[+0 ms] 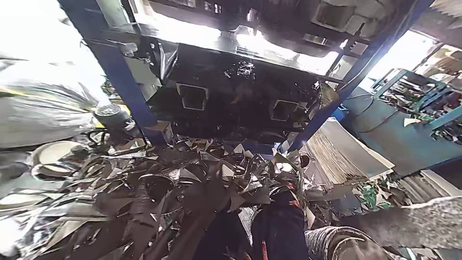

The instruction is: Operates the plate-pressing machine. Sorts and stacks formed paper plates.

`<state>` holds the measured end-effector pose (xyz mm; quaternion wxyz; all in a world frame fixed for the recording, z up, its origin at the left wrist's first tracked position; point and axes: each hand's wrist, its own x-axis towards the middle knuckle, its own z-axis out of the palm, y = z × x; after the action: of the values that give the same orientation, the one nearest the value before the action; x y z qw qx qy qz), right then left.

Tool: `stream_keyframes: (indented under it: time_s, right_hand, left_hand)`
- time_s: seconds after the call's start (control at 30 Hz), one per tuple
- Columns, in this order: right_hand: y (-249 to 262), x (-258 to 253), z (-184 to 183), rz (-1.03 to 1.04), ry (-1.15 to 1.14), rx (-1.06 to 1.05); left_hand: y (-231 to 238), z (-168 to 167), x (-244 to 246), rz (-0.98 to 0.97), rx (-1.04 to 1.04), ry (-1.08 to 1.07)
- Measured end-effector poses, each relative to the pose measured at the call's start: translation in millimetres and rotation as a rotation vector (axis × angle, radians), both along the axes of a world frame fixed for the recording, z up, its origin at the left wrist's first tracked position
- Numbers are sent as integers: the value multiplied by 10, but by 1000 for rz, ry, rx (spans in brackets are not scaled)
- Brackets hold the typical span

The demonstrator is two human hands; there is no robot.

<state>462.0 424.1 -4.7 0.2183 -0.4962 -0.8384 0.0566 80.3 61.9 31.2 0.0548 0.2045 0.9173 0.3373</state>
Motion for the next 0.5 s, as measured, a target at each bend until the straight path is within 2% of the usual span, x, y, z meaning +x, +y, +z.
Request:
stream_keyframes:
  time_s: [0.03,0.13,0.2,0.27,0.37,0.5]
  right_hand:
    - [-74,-323,38,86,-36,-119]
    - [-324,-1139,-12,241,-179,-499]
    - [-532,-1473,-237,223,-225,-609]
    - [-814,-1692,-342,133,-309,-628]
    - [-967,-1858,-269,33,-411,-627]
    - [-831,-1774,-414,22,-314,-657]
  left_hand:
    - [103,111,181,-110,-113,-181]
    - [301,-256,568,-386,-136,-396]
    - [318,-398,693,-575,-239,-496]
    - [263,-423,728,-702,-322,-508]
    - [192,-483,639,-740,-312,-521]
    - [198,-458,538,-692,-241,-606]
